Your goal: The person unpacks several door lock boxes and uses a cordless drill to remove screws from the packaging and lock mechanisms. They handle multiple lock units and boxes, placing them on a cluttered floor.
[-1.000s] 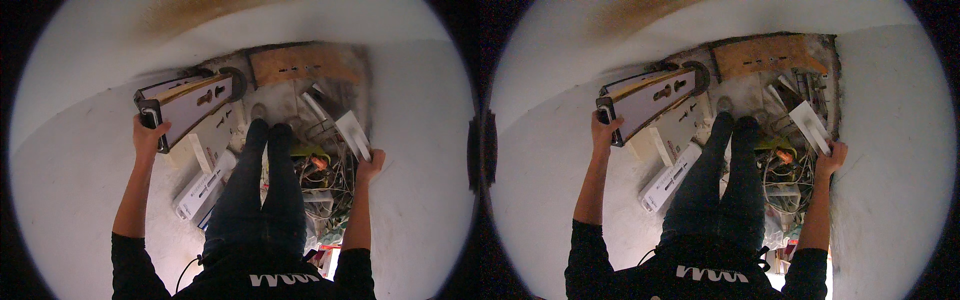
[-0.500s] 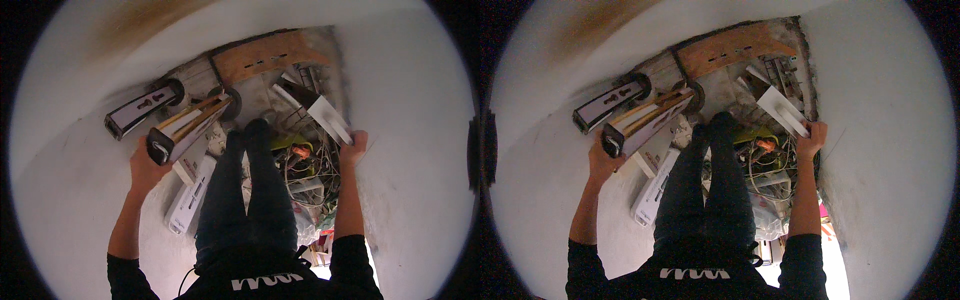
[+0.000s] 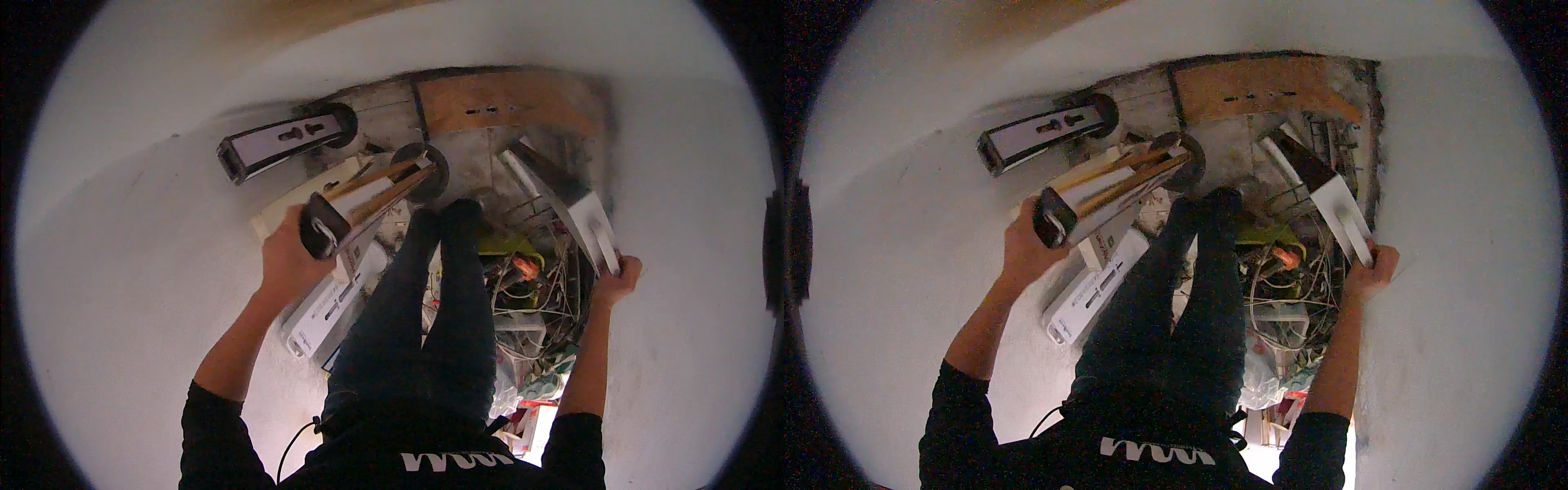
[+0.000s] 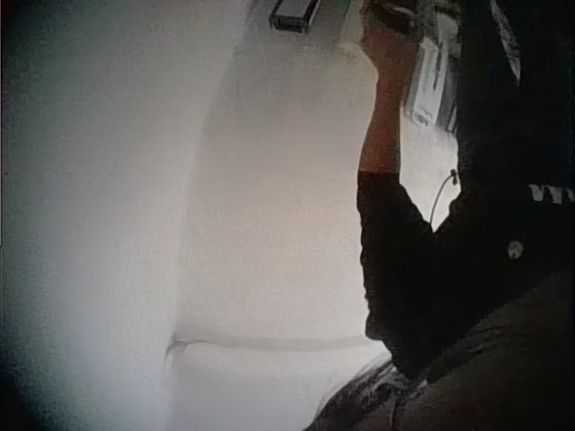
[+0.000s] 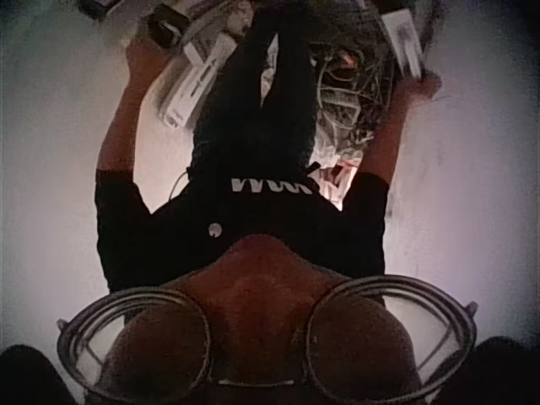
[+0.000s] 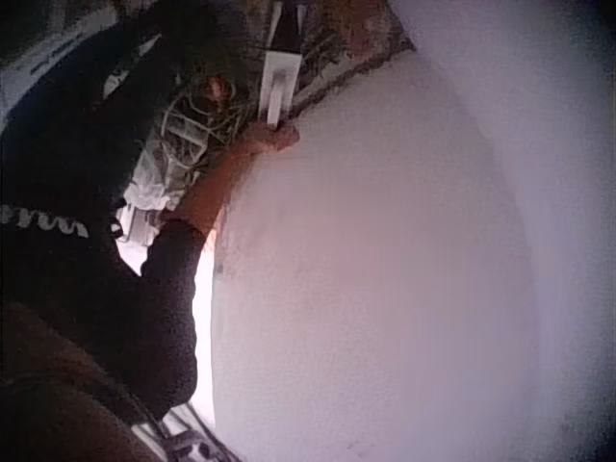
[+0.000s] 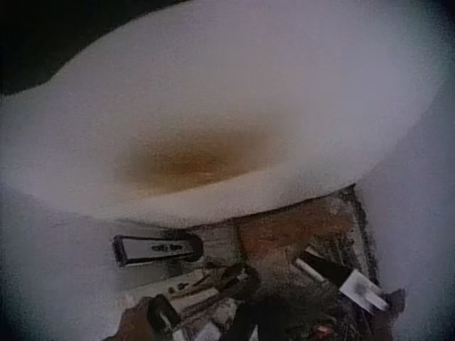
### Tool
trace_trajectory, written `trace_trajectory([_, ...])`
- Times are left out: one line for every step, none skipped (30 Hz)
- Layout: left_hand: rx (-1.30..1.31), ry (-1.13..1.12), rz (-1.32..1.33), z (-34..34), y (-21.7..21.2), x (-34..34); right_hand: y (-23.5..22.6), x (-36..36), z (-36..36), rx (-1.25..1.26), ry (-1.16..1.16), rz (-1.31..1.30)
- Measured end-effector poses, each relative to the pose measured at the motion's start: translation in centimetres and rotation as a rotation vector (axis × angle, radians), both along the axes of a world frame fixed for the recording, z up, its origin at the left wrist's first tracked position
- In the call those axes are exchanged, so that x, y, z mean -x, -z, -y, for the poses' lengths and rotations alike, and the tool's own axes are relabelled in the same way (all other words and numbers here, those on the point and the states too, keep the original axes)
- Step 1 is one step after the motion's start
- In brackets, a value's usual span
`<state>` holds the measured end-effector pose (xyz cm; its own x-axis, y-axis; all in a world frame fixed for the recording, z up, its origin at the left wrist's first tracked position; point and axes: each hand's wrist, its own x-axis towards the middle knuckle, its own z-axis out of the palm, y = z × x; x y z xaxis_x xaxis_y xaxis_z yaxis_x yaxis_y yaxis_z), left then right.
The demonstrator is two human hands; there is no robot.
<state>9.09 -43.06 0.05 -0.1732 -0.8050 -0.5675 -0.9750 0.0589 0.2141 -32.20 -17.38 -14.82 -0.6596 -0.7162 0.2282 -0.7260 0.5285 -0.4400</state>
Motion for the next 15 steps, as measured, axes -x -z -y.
trace_trajectory([0.037, -0.091, -0.014, 0.6, -0.1, -1.0, 0.1, -0.2, 0.0, -0.002, 0.028, 0.028])
trace_trajectory([0.069, -0.182, -0.032, 1.2, -0.1, -2.3, 0.1, -0.1, 0.0, -0.008, 0.054, 0.051])
trace_trajectory([0.102, -0.271, -0.051, 1.8, -0.3, -3.7, 0.1, 0.0, 0.0, -0.019, 0.046, 0.034])
trace_trajectory([0.087, -0.369, -0.044, 2.5, -0.5, -5.1, 0.3, 0.0, -0.1, -0.026, 0.039, 0.015])
trace_trajectory([0.113, -0.458, -0.138, 2.9, -0.4, -6.3, 0.4, 0.2, -0.2, -0.042, 0.037, -0.010])
trace_trajectory([0.103, -0.502, -0.164, 3.3, -0.7, -7.0, 0.4, 0.3, -0.2, -0.035, 0.022, -0.014])
trace_trajectory([0.084, -0.545, -0.191, 3.7, -0.7, -7.4, 0.4, 0.4, -0.3, -0.037, 0.009, -0.020])
trace_trajectory([0.081, -0.569, -0.201, 4.1, -0.6, -7.7, 0.4, 0.5, -0.5, -0.038, -0.002, -0.028])
trace_trajectory([0.077, -0.590, -0.211, 4.5, -0.3, -7.9, 0.7, 0.5, -0.8, -0.044, -0.005, -0.017])
trace_trajectory([0.078, -0.612, -0.226, 4.6, -0.1, -8.1, 0.8, 0.6, -0.9, -0.045, -0.008, -0.010])
trace_trajectory([0.107, -0.600, -0.213, 4.9, 0.6, -8.1, 0.7, 0.9, -1.0, -0.047, -0.010, -0.004])
trace_trajectory([0.135, -0.587, -0.200, 5.3, 1.6, -8.2, 0.4, 1.0, -1.2, -0.043, 0.002, -0.011])
trace_trajectory([0.168, -0.572, -0.179, 5.9, 2.8, -8.4, 0.3, 0.5, -0.5, -0.037, 0.014, -0.008])
trace_trajectory([0.180, -0.601, -0.304, 6.2, 4.9, -10.4, 0.2, 0.1, 0.1, -0.027, 0.025, 0.000])
trace_trajectory([0.195, -0.589, -0.250, 6.9, 6.7, -11.3, 0.3, 0.1, 0.3, -0.021, 0.025, 0.014])
